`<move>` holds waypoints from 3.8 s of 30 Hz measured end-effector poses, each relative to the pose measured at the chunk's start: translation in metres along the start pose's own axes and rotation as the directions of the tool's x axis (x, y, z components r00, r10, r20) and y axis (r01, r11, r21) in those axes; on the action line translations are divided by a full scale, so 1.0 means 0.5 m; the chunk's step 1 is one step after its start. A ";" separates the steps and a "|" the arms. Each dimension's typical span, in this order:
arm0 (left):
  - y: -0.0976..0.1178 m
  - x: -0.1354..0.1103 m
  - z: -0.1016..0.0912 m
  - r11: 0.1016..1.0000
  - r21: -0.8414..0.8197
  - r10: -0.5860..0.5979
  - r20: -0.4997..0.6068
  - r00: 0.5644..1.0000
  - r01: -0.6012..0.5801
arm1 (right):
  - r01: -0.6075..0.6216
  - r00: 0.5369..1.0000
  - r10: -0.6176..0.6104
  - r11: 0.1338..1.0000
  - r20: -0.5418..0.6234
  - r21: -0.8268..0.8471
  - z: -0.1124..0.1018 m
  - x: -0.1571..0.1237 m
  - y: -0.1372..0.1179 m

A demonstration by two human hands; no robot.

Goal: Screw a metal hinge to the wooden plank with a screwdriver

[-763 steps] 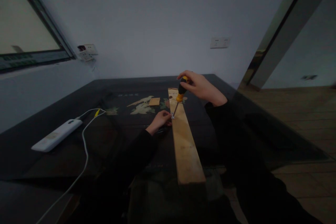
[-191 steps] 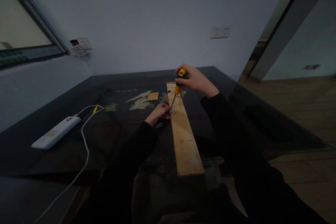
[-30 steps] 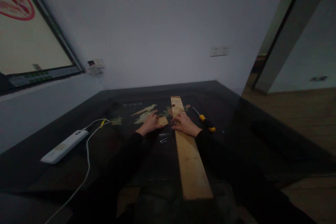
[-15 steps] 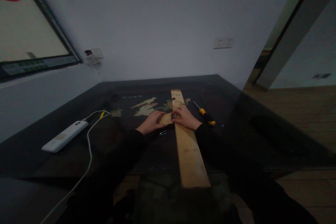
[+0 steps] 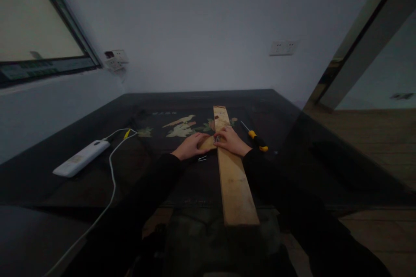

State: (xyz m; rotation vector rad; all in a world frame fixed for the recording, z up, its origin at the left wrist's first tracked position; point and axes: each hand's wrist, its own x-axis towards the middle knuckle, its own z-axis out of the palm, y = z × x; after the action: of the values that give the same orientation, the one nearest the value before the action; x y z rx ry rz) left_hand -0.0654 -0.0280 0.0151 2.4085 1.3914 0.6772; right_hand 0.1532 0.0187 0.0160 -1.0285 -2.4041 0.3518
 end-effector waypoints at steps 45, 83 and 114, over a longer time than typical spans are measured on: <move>-0.032 0.007 0.015 0.981 -0.045 0.190 0.007 0.982 -0.189 | 0.413 0.875 -0.343 0.897 0.343 -0.159 0.007 -0.036 -0.169; -0.045 0.011 0.024 0.973 0.060 0.217 0.083 0.973 -0.223 | -0.049 0.990 0.072 0.982 -0.123 0.181 0.010 0.051 -0.016; -0.043 0.014 0.029 0.971 0.059 0.227 0.051 0.972 -0.230 | -0.268 0.951 0.228 0.944 -0.209 -0.191 -0.128 -0.076 0.052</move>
State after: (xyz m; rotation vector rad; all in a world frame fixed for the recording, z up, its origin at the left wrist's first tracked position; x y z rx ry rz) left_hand -0.0706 -0.0115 -0.0054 2.6454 1.1453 0.6361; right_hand 0.2256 0.0110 0.0460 -1.4056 -2.1840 0.0728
